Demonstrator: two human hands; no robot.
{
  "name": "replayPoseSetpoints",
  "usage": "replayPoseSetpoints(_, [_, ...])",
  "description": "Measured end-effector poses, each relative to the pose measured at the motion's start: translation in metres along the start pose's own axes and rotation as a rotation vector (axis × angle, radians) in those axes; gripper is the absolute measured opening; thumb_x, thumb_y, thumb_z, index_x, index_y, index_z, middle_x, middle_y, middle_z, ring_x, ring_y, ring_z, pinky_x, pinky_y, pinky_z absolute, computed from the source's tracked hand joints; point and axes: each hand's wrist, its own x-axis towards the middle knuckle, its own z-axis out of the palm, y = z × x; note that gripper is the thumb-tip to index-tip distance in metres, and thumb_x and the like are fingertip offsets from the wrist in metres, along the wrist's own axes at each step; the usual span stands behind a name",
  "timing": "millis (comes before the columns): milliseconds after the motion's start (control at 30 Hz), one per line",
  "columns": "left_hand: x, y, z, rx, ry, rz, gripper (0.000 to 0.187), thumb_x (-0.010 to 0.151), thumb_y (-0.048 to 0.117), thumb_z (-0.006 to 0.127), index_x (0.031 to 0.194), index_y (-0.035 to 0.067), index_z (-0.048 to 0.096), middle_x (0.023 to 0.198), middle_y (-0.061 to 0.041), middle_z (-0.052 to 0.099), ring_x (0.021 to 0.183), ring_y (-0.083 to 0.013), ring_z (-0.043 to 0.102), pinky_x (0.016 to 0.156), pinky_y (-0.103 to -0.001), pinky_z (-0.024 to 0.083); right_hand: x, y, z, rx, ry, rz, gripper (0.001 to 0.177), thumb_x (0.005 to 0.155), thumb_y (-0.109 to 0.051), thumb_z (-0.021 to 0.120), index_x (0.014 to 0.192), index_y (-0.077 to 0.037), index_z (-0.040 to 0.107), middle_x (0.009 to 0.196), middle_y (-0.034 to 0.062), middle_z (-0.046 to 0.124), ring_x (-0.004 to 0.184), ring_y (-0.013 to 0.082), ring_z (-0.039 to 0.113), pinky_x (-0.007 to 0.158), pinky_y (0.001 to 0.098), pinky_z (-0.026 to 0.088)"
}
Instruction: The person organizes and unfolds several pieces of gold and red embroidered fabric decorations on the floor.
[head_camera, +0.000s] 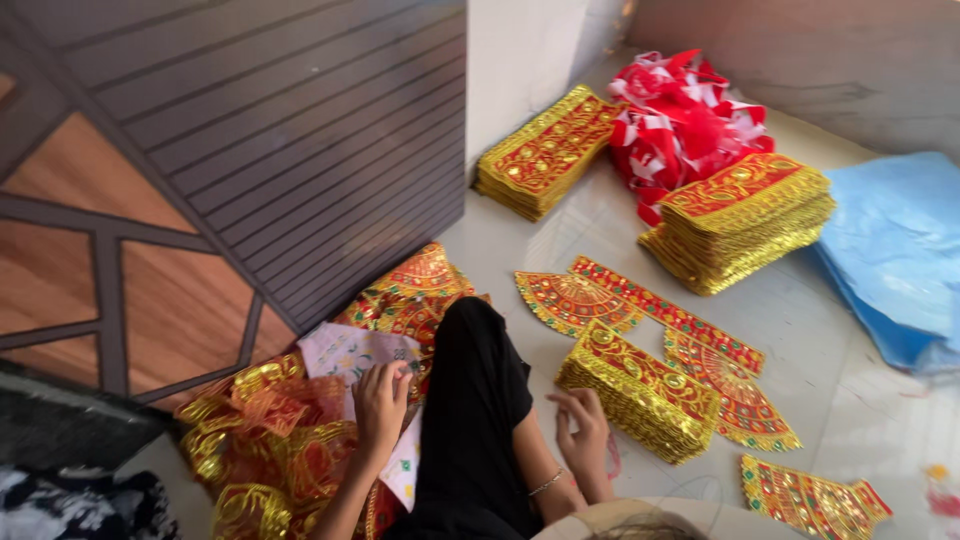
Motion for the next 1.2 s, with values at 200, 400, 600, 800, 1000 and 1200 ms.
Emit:
replayPoseSetpoints(200, [-0.046, -0.083, -0.027, 0.184, -0.411, 0.196, 0.063, 0.071, 0.025, 0.081, 0.130, 0.009, 0.063, 0.130, -0.008, 0.068, 0.128, -0.0321, 0.054, 0.115, -0.060, 0.022, -0.015, -0.031, 0.033, 0.177, -0.232, 0.036, 0.029, 0.076, 0.002, 0.063, 0.098, -0.010, 0.078, 0.090, 0.0082, 0.062, 0.075, 0.0223, 0.066, 0.067, 0.0327, 0.054])
replayPoseSetpoints(400, [-0.053, -0.131, -0.035, 0.276, -0.810, 0.088, 0.032, 0.082, 0.012, 0.075, 0.113, 0.016, 0.072, 0.120, 0.004, 0.072, 0.127, -0.0179, 0.059, 0.126, -0.055, 0.009, -0.012, -0.028, 0.027, 0.162, -0.222, 0.057, 0.027, 0.080, 0.001, 0.062, 0.098, -0.011, 0.079, 0.088, 0.0063, 0.064, 0.078, 0.0206, 0.067, 0.069, 0.0319, 0.053])
replayPoseSetpoints(600, [0.005, -0.084, -0.035, -0.005, -0.782, -0.315, 0.020, 0.107, 0.033, 0.059, 0.109, 0.015, 0.069, 0.093, -0.001, 0.071, 0.089, -0.0217, 0.072, 0.090, -0.041, 0.058, -0.010, -0.010, 0.021, 0.196, -0.201, 0.293, 0.022, 0.086, 0.001, 0.064, 0.097, -0.010, 0.080, 0.088, 0.0044, 0.062, 0.063, 0.0136, 0.056, 0.054, 0.0278, 0.043])
replayPoseSetpoints(800, [0.067, 0.028, -0.008, -1.125, -0.400, -0.288, 0.040, 0.099, 0.023, 0.063, 0.135, 0.007, 0.056, 0.129, 0.000, 0.067, 0.123, -0.0115, 0.060, 0.105, -0.028, 0.045, -0.016, 0.012, 0.018, 0.734, -0.406, 0.461, 0.027, 0.102, -0.016, 0.061, 0.115, 0.000, 0.078, 0.090, 0.0072, 0.069, 0.077, 0.0103, 0.056, 0.067, 0.0237, 0.045])
replayPoseSetpoints(1000, [0.090, 0.131, 0.049, -1.425, -0.908, -0.193, 0.048, 0.105, 0.026, 0.063, 0.143, -0.003, 0.056, 0.131, -0.011, 0.067, 0.120, -0.0183, 0.063, 0.102, -0.031, 0.051, 0.013, -0.013, -0.007, 1.204, -0.472, 0.356, 0.099, 0.090, -0.080, 0.038, 0.142, 0.003, 0.053, 0.145, 0.0112, 0.061, 0.135, 0.0190, 0.054, 0.111, 0.0370, 0.040])
replayPoseSetpoints(1200, [0.061, 0.190, 0.093, -1.452, -0.925, -0.287, 0.046, 0.104, 0.020, 0.056, 0.148, 0.010, 0.050, 0.136, -0.001, 0.064, 0.124, -0.0099, 0.058, 0.104, -0.027, 0.047, 0.013, 0.016, -0.047, 1.289, -0.251, 0.427, 0.101, 0.088, -0.076, 0.056, 0.147, 0.006, 0.045, 0.149, 0.0162, 0.055, 0.139, 0.0246, 0.051, 0.119, 0.0453, 0.034])
